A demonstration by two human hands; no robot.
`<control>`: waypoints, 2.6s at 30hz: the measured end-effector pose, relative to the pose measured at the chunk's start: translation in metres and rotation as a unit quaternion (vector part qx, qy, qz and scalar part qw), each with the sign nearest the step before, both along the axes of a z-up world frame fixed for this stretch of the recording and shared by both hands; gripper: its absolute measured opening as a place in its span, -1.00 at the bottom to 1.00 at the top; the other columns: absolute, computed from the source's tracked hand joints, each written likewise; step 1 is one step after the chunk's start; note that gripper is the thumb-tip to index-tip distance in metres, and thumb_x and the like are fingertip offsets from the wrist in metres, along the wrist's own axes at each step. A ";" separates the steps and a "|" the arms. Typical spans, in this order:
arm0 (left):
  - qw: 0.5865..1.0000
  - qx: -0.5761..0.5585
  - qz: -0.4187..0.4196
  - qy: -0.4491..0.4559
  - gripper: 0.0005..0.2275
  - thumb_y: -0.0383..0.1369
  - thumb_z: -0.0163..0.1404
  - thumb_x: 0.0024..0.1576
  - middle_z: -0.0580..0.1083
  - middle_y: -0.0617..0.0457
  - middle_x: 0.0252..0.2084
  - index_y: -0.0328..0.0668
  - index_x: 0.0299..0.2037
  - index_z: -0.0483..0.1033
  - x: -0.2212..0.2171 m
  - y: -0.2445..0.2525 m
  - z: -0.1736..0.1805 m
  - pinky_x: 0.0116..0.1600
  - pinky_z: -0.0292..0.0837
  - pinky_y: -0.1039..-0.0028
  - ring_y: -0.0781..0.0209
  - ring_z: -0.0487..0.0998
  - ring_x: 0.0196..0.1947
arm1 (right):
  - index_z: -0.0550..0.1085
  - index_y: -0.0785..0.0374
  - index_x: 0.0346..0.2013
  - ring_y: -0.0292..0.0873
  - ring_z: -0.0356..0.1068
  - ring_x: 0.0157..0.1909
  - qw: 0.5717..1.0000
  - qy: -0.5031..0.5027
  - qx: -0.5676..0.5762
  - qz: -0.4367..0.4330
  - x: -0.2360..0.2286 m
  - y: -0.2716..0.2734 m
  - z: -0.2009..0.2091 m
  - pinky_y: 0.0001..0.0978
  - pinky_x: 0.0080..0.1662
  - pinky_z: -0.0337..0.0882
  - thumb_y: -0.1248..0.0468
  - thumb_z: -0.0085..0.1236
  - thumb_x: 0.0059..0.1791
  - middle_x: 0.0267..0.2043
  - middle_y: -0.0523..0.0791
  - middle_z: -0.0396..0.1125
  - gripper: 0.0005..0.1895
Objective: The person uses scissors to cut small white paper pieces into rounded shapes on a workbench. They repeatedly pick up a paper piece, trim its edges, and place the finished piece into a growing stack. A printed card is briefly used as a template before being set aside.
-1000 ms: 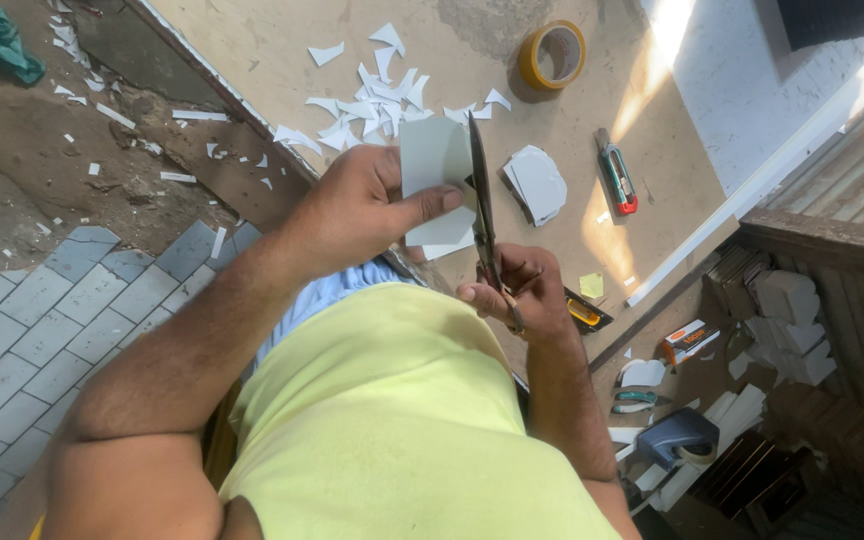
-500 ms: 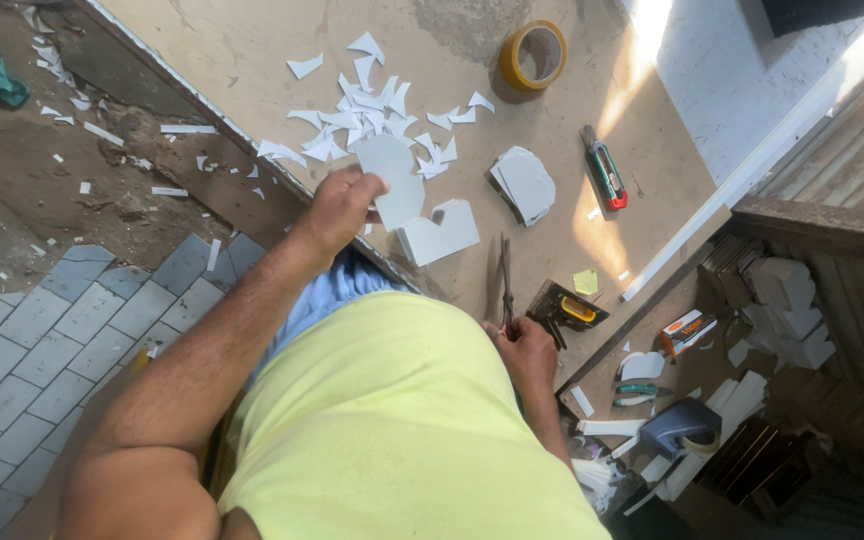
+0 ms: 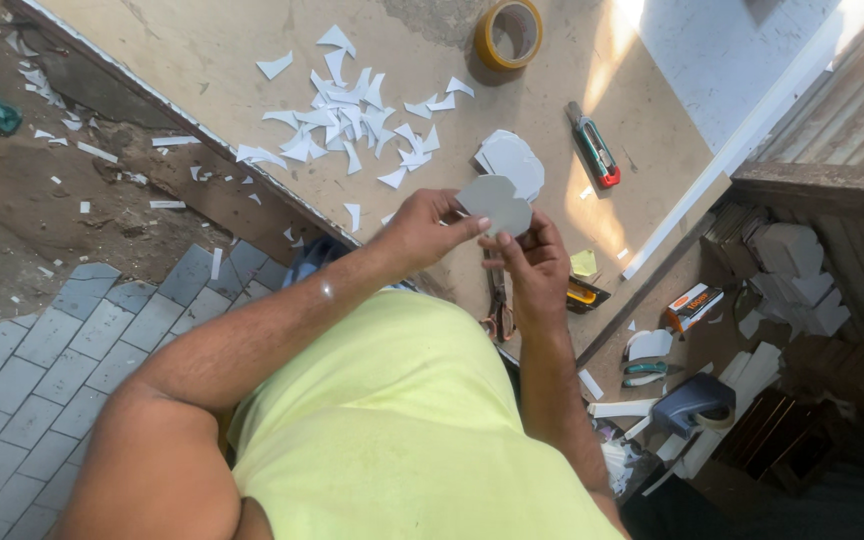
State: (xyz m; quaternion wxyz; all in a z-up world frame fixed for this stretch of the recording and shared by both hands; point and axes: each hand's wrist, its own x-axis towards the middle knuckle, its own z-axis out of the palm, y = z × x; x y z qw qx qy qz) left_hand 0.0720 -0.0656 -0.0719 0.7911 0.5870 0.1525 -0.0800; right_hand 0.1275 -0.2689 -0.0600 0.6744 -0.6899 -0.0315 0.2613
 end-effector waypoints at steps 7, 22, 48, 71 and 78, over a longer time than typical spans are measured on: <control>0.967 0.243 0.009 0.081 -0.66 -0.16 0.11 0.21 0.54 0.05 -0.06 -0.20 0.07 0.50 -0.022 0.039 -0.024 -0.10 0.59 0.41 0.23 0.63 -0.12 | 0.31 0.29 0.27 -0.21 0.52 -0.13 0.987 -0.064 -0.150 -0.015 0.060 0.006 -0.021 -0.42 -0.30 0.51 0.32 0.20 0.03 -0.16 -0.09 0.32 -0.48; 0.949 0.267 -0.002 0.165 -0.35 -0.24 0.24 0.06 0.51 -0.27 -0.05 -0.27 0.29 0.16 -0.056 0.012 -0.101 0.06 0.46 0.16 -0.12 0.56 -0.05 | 0.31 0.34 0.33 0.02 0.30 0.15 0.888 -0.243 -0.321 0.225 0.001 0.032 -0.086 -0.22 0.01 0.46 0.10 0.44 -0.08 0.14 0.05 0.23 -0.21; 0.941 0.312 0.054 0.123 -0.53 -0.28 0.16 0.09 0.34 -0.15 -0.04 0.02 0.25 0.42 -0.046 0.031 -0.103 0.02 0.47 0.22 -0.05 0.49 -0.13 | 0.19 0.44 0.37 0.15 0.31 0.23 0.808 -0.380 -0.368 0.259 -0.015 0.055 -0.035 -0.07 0.14 0.40 0.11 0.32 0.00 0.22 0.22 0.30 -0.21; 0.938 0.314 0.040 0.142 -0.52 -0.27 0.15 0.10 0.34 -0.17 0.02 0.01 0.26 0.40 -0.045 0.033 -0.096 0.08 0.47 0.22 -0.07 0.51 -0.06 | 0.38 0.30 0.18 0.05 0.39 0.07 0.881 -0.364 -0.259 0.158 -0.010 0.069 -0.041 -0.14 0.04 0.47 0.30 0.27 0.02 0.09 0.06 0.33 -0.55; 0.938 0.315 0.048 0.137 -0.52 -0.26 0.15 0.10 0.34 -0.18 0.05 0.01 0.26 0.41 -0.045 0.033 -0.095 0.10 0.47 0.22 -0.09 0.51 -0.02 | 0.11 0.39 0.35 0.25 0.35 0.20 0.856 -0.374 -0.284 0.216 -0.023 0.068 -0.041 0.00 0.13 0.41 0.25 0.24 0.03 0.24 0.21 0.27 -0.30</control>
